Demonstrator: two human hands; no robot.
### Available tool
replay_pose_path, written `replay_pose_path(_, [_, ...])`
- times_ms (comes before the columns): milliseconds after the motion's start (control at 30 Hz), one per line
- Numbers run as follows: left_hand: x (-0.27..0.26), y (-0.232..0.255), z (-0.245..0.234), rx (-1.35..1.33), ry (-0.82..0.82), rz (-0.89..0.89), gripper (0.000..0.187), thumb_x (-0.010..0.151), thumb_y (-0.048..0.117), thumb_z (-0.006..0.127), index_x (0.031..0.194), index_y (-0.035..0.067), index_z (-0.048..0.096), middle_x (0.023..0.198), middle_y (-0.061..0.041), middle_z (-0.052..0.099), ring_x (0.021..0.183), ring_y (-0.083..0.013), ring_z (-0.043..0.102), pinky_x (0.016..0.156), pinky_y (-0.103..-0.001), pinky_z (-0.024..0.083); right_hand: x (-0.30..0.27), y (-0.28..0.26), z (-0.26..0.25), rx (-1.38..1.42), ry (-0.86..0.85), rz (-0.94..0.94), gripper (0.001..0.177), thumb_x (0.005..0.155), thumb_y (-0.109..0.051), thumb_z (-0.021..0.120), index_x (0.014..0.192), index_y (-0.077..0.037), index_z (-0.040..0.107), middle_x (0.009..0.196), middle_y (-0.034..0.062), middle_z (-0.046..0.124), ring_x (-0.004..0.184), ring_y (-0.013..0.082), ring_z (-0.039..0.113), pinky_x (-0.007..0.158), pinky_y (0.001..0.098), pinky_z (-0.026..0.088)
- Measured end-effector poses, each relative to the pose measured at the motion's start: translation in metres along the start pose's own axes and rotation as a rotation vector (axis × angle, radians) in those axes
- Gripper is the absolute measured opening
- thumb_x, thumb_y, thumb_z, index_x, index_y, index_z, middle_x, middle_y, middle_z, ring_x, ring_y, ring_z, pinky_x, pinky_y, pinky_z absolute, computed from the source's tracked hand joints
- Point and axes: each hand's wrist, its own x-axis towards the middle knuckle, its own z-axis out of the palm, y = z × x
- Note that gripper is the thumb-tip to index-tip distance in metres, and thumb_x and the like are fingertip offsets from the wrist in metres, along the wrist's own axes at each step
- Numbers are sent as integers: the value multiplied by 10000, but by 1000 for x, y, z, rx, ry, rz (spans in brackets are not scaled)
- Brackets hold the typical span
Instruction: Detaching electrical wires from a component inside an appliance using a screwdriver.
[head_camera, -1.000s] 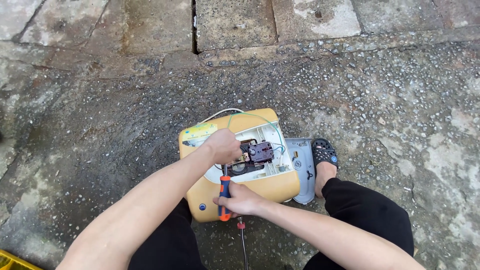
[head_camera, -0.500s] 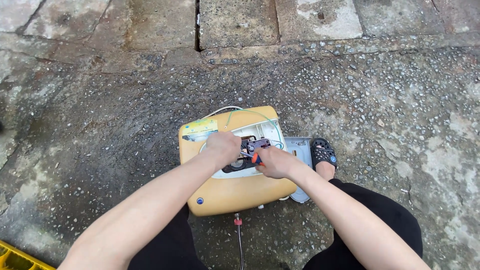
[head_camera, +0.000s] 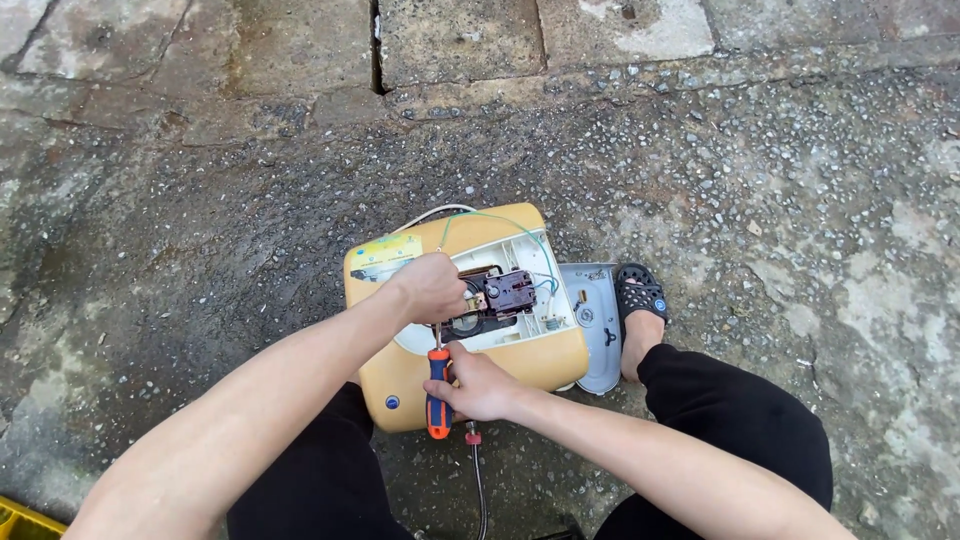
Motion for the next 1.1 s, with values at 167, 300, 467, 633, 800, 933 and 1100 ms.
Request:
replay_pose_path(167, [-6, -6, 5, -51, 76, -27, 316, 973, 181, 478, 817, 253, 742, 816, 52, 764, 804, -210, 754, 682, -395, 574, 26, 25, 5, -52, 16, -27, 522, 1010, -271, 620, 1351, 73, 427, 981, 222, 706, 737, 278, 748, 585, 342, 649])
replay_pose_path(300, [3, -5, 14, -51, 110, -49, 320, 958, 186, 470, 780, 252, 728, 793, 63, 759, 775, -212, 752, 671, -393, 570, 31, 32, 3, -44, 16, -58, 519, 1021, -251, 604, 1356, 99, 420, 974, 239, 707, 697, 278, 749, 615, 339, 645])
replay_pose_path(467, [13, -5, 7, -30, 117, -28, 318, 951, 190, 481, 795, 274, 746, 802, 78, 766, 792, -201, 754, 681, -387, 579, 10, 6, 1, -11, 24, -55, 516, 1017, -238, 599, 1356, 103, 413, 962, 234, 714, 689, 264, 753, 629, 332, 640])
replay_pose_path(633, [20, -13, 10, -20, 123, -5, 275, 946, 206, 530, 796, 265, 753, 797, 61, 769, 799, -209, 750, 695, -394, 583, 4, -5, -6, 30, 26, -63, 521, 1028, -251, 590, 1357, 107, 401, 956, 232, 713, 670, 251, 753, 631, 327, 634])
replay_pose_path(800, [10, -19, 26, -242, 59, -115, 254, 949, 240, 534, 828, 201, 754, 819, -6, 762, 835, -269, 759, 740, -421, 593, -8, -23, -32, -139, -77, -3, 517, 1018, -225, 588, 1371, 115, 422, 995, 262, 725, 670, 267, 755, 590, 311, 624])
replay_pose_path(933, [10, -12, 18, -195, 47, -101, 282, 963, 219, 500, 844, 202, 755, 819, -1, 756, 831, -272, 754, 725, -424, 588, -2, -8, -26, -158, -43, -15, 529, 1016, -237, 585, 1363, 127, 422, 992, 265, 719, 671, 267, 751, 589, 310, 633])
replay_pose_path(1100, [22, -4, 9, -31, 98, 6, 289, 956, 205, 498, 821, 275, 744, 809, 64, 765, 818, -219, 751, 692, -417, 592, 2, -5, -11, -14, -42, -12, 523, 1018, -225, 596, 1341, 135, 395, 979, 282, 704, 686, 300, 755, 586, 332, 660])
